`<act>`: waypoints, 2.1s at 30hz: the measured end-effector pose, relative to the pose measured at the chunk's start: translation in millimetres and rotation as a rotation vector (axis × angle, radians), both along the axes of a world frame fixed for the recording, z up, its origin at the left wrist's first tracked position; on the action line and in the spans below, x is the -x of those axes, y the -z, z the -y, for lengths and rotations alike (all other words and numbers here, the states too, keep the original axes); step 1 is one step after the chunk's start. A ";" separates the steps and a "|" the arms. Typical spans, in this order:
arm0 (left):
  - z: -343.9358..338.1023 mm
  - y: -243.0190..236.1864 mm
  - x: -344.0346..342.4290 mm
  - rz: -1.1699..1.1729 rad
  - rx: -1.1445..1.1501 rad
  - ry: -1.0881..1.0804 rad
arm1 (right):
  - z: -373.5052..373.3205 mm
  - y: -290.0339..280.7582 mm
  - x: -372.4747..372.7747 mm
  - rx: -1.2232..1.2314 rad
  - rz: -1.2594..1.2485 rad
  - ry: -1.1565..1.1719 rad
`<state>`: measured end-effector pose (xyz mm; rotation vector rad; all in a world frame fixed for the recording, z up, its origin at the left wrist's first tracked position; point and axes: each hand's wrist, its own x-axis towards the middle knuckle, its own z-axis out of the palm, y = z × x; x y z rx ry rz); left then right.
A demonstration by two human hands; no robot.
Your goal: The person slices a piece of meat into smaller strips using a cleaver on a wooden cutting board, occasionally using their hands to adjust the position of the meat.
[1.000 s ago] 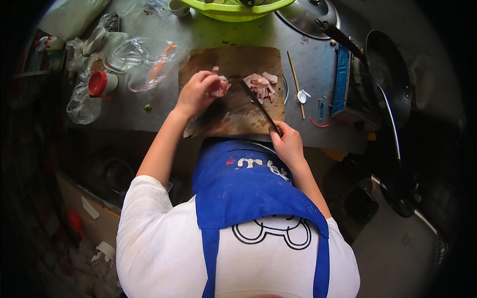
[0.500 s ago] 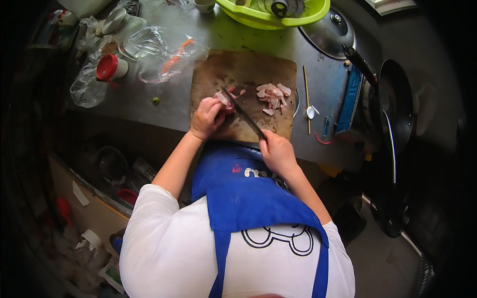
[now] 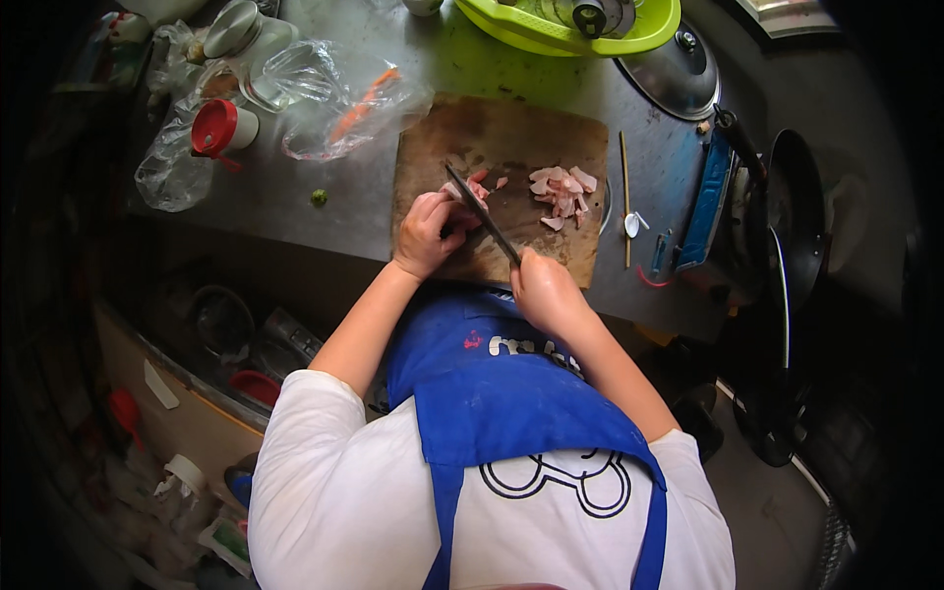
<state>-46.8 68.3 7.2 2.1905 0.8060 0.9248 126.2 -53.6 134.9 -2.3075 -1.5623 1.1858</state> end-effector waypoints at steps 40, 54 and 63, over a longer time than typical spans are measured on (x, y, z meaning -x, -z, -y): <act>-7.1 11.5 12.3 -0.005 0.171 0.062 | 35.8 34.9 -13.6 0.017 0.043 0.207; -6.2 -7.4 3.2 -0.133 0.070 0.046 | -22.4 51.7 9.6 -0.139 0.062 0.039; 15.8 14.3 29.1 -0.096 0.154 -0.041 | -48.2 58.4 5.9 -0.185 -0.030 0.097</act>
